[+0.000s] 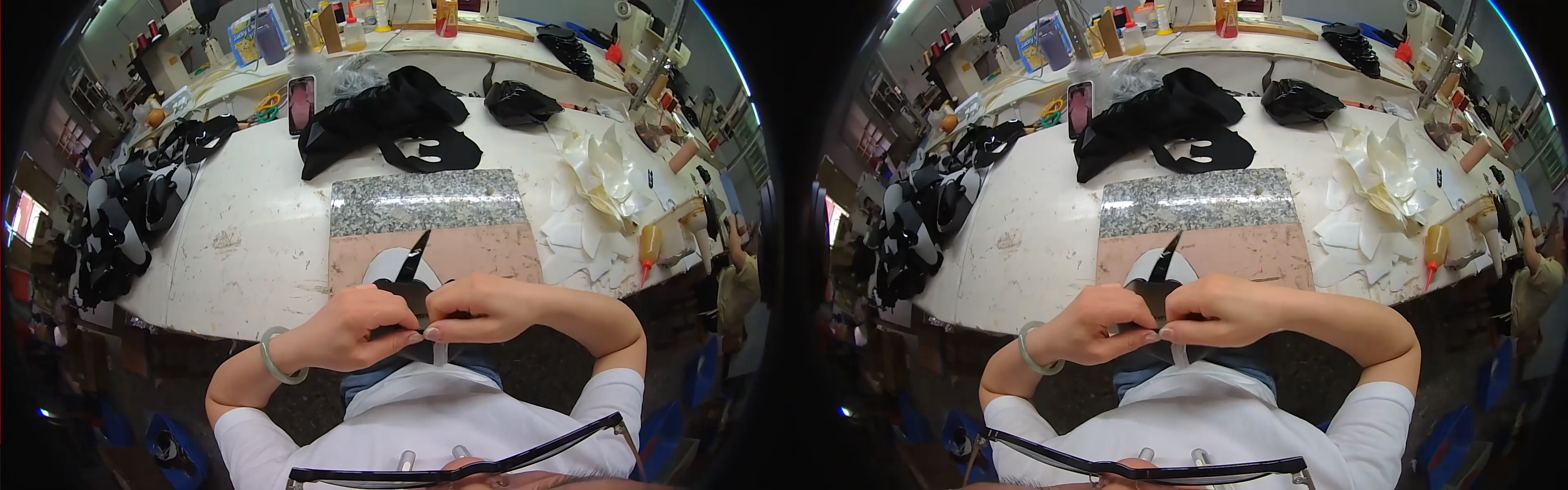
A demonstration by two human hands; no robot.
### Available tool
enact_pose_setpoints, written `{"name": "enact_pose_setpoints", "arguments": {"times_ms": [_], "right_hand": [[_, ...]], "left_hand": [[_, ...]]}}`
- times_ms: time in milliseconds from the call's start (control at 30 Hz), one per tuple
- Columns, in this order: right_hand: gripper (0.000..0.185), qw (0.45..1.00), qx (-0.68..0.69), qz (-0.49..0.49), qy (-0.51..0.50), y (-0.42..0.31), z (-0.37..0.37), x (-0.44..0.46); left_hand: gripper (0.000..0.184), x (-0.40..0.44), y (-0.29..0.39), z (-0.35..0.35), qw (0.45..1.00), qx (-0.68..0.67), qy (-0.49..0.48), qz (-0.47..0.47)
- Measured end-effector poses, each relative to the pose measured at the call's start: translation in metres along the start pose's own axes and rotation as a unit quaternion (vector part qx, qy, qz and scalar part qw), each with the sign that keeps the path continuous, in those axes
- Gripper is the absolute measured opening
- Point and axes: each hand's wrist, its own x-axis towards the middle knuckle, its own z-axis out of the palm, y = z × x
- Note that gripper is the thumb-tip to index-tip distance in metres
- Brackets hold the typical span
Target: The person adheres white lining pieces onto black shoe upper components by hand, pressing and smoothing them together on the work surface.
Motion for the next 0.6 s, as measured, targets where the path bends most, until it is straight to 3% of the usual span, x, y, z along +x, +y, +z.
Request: {"name": "enact_pose_setpoints", "arguments": {"times_ms": [67,100,167,267,300,333,400,533,600], "right_hand": [[0.018,0.994,0.019,-0.107,0.033,0.000,0.009,0.000],[0.016,0.978,0.006,-0.201,0.055,-0.008,0.010,0.003],[0.014,0.950,-0.051,-0.297,0.084,-0.023,0.011,0.006],[0.012,0.943,-0.079,-0.314,0.081,-0.029,-0.001,0.002],[0.013,0.967,-0.057,-0.242,0.060,-0.029,-0.007,-0.003],[0.016,0.984,-0.036,-0.168,0.042,-0.028,-0.014,-0.010],[0.028,0.998,0.061,-0.024,0.024,-0.023,-0.025,-0.021],[0.032,0.985,0.139,0.081,0.056,-0.027,-0.042,-0.034],[0.029,0.994,0.070,0.043,0.067,-0.030,-0.045,-0.040]], "left_hand": [[0.007,0.003,0.001,0.000,0.998,-0.047,0.005,0.040],[0.008,0.005,0.003,-0.001,0.991,-0.126,-0.015,0.034],[0.011,0.008,0.011,0.001,0.957,-0.285,-0.054,0.019],[0.012,0.011,0.003,0.006,0.912,-0.406,-0.053,-0.012],[0.012,0.013,-0.002,0.006,0.897,-0.438,-0.049,-0.032],[0.011,0.016,-0.004,0.001,0.943,-0.330,-0.035,-0.010],[0.012,0.031,0.003,-0.010,0.977,-0.210,-0.021,0.026],[0.013,0.051,0.006,-0.019,0.994,-0.068,-0.007,0.084],[0.014,0.061,0.008,-0.016,0.993,-0.022,-0.004,0.113]]}}
